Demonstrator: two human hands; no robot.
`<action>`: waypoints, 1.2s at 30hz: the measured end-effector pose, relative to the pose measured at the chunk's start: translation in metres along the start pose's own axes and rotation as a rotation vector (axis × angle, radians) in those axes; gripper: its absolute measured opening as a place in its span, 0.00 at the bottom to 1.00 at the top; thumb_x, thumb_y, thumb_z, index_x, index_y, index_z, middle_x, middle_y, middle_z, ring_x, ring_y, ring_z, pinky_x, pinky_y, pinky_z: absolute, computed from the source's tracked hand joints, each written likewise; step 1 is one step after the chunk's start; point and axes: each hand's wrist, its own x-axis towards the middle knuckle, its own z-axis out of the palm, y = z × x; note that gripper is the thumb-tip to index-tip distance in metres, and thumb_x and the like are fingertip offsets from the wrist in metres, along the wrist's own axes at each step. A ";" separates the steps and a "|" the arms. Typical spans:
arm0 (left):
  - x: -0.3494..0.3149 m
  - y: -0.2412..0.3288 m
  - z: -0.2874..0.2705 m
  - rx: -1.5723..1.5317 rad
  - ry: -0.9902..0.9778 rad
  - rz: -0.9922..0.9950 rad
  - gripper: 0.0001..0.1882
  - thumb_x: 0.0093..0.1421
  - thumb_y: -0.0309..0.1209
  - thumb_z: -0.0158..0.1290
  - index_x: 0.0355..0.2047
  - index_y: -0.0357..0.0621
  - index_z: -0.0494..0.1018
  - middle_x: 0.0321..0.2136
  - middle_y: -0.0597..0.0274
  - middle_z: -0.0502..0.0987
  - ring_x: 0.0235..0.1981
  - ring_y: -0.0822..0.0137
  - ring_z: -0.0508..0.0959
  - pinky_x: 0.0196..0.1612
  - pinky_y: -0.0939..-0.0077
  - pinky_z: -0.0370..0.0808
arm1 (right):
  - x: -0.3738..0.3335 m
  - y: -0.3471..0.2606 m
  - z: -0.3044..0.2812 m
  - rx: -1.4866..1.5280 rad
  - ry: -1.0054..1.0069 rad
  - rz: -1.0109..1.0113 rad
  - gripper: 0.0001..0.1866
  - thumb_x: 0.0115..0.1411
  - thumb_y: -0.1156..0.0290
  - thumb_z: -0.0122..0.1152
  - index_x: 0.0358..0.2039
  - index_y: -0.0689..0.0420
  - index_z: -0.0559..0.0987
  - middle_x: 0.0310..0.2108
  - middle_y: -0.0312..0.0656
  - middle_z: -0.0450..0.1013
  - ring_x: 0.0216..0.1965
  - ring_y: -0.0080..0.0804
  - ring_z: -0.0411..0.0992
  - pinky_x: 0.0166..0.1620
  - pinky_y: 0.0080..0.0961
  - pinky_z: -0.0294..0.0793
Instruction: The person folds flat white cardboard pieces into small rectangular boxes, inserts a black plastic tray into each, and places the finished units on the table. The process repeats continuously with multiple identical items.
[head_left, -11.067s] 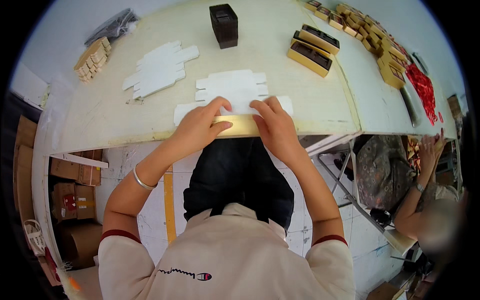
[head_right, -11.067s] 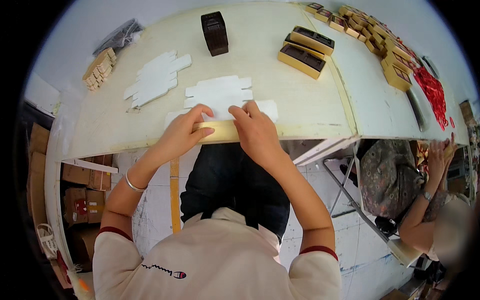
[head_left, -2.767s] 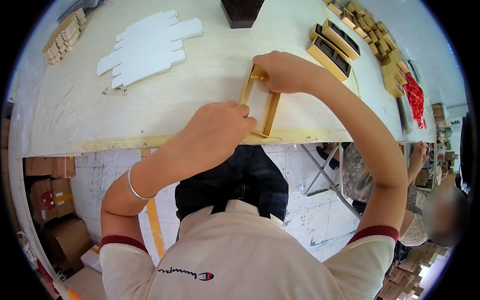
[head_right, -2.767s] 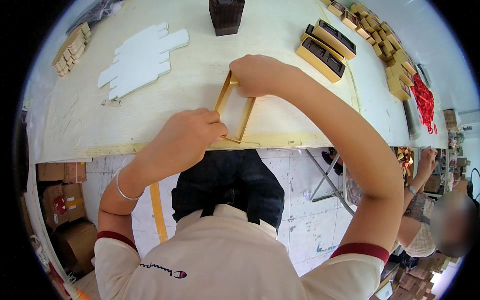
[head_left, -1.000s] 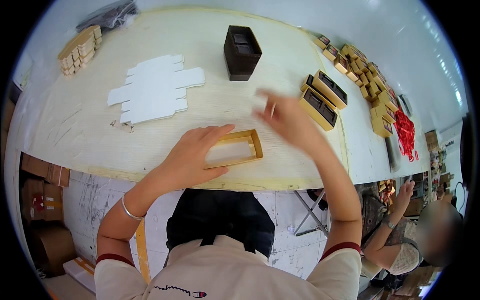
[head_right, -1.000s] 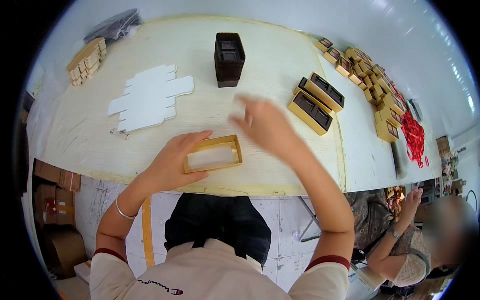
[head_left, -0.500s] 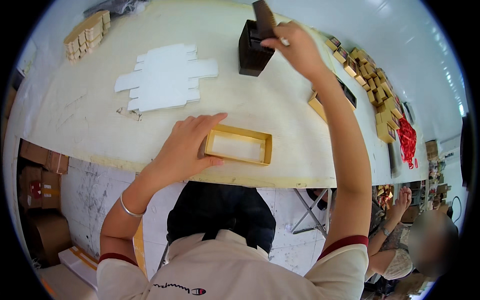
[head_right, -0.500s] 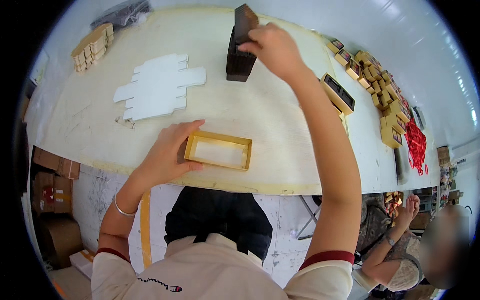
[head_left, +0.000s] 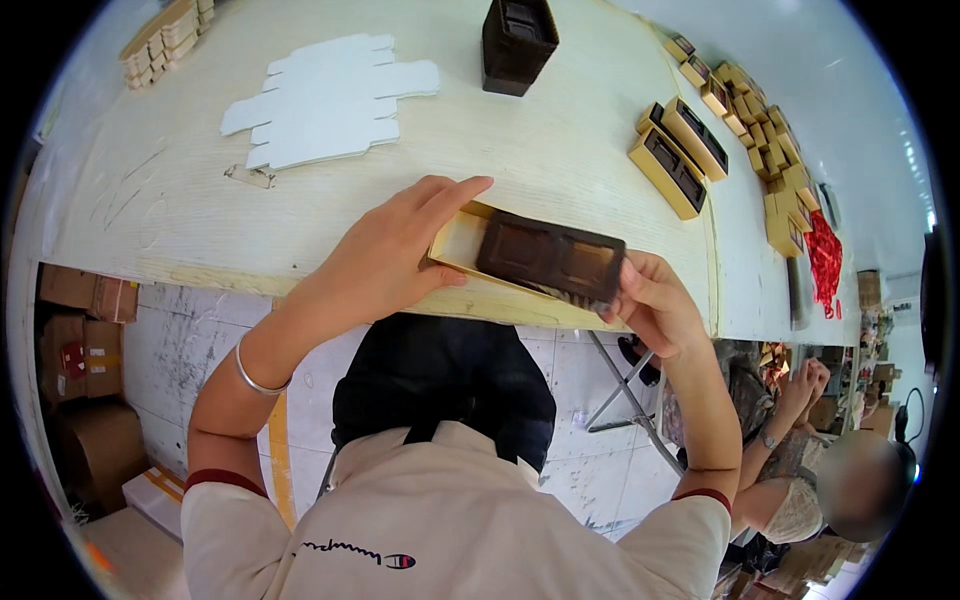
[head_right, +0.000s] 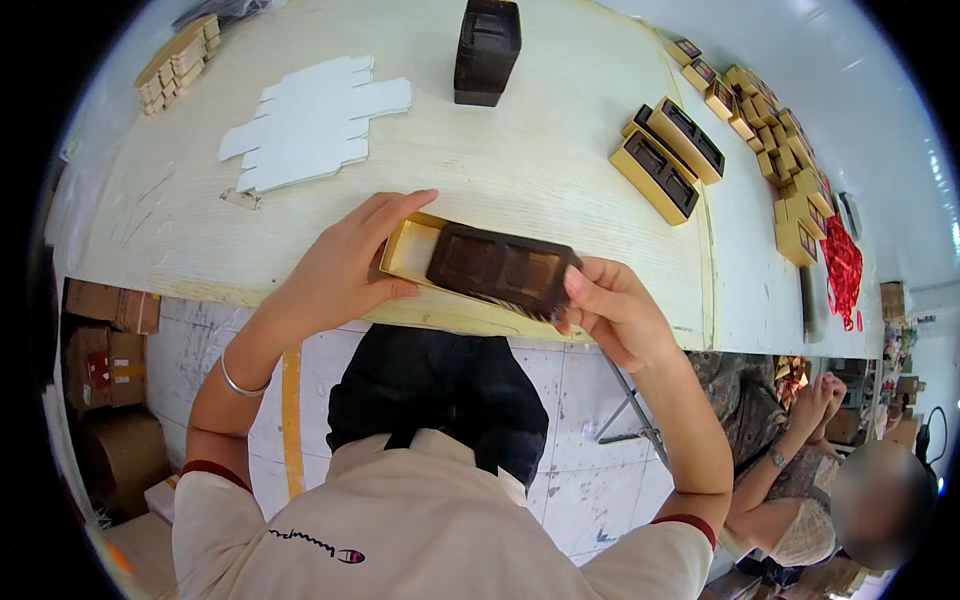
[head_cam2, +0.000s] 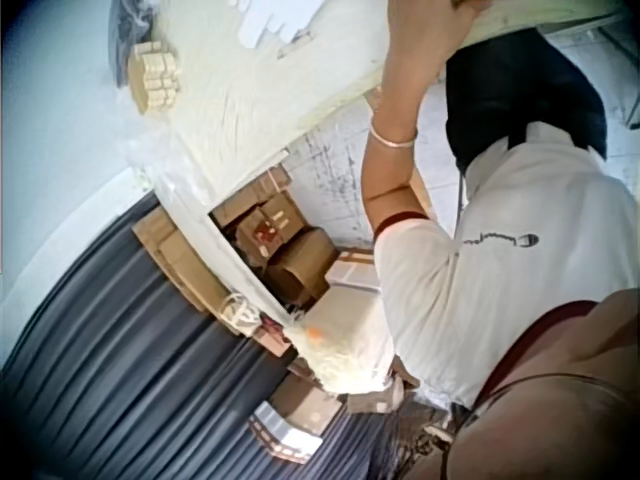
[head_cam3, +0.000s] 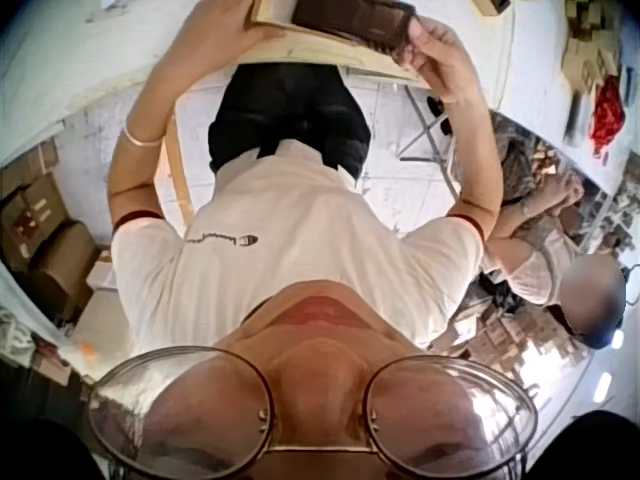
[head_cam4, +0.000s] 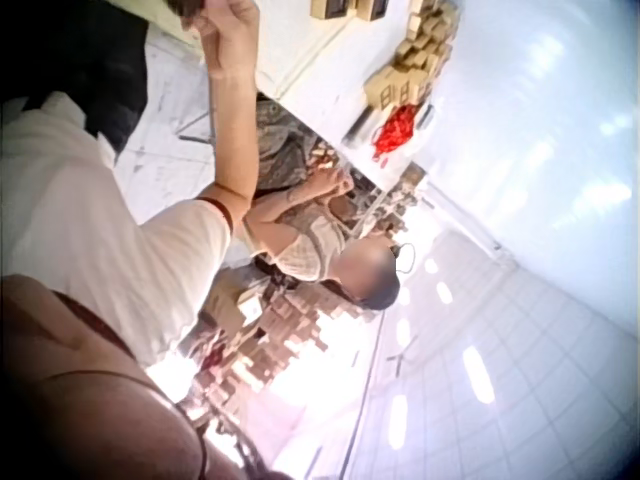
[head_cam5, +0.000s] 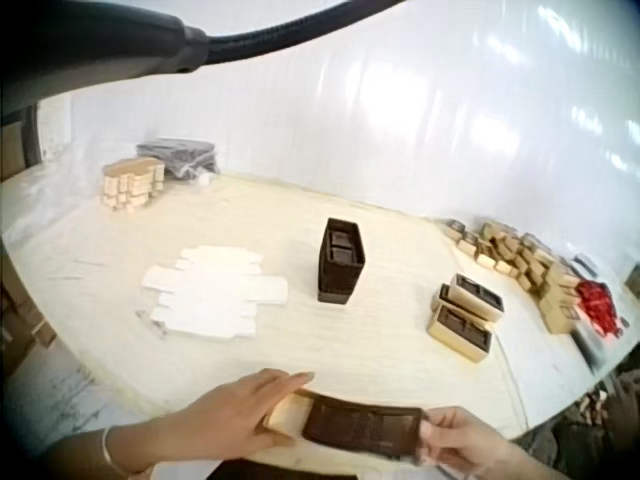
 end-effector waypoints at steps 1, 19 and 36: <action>0.001 -0.001 0.001 0.025 0.015 0.053 0.43 0.46 0.26 0.65 0.62 0.48 0.58 0.50 0.55 0.67 0.49 0.53 0.70 0.51 0.65 0.70 | 0.003 0.003 0.002 0.022 0.018 0.014 0.16 0.58 0.60 0.65 0.32 0.61 0.78 0.28 0.38 0.75 0.26 0.21 0.70 0.29 0.18 0.69; 0.023 -0.002 0.014 0.272 -0.049 0.227 0.47 0.35 0.36 0.70 0.59 0.50 0.64 0.56 0.59 0.65 0.60 0.51 0.60 0.60 0.59 0.64 | 0.038 -0.008 0.021 -1.512 -0.297 -0.975 0.23 0.44 0.65 0.68 0.41 0.61 0.79 0.19 0.40 0.64 0.20 0.35 0.66 0.25 0.31 0.66; 0.024 -0.012 0.005 0.552 -0.048 0.342 0.47 0.37 0.49 0.66 0.59 0.51 0.64 0.61 0.57 0.62 0.64 0.50 0.57 0.65 0.49 0.53 | 0.034 -0.014 0.029 -1.779 -0.256 -0.885 0.30 0.54 0.47 0.55 0.46 0.62 0.76 0.46 0.50 0.68 0.47 0.43 0.69 0.48 0.34 0.70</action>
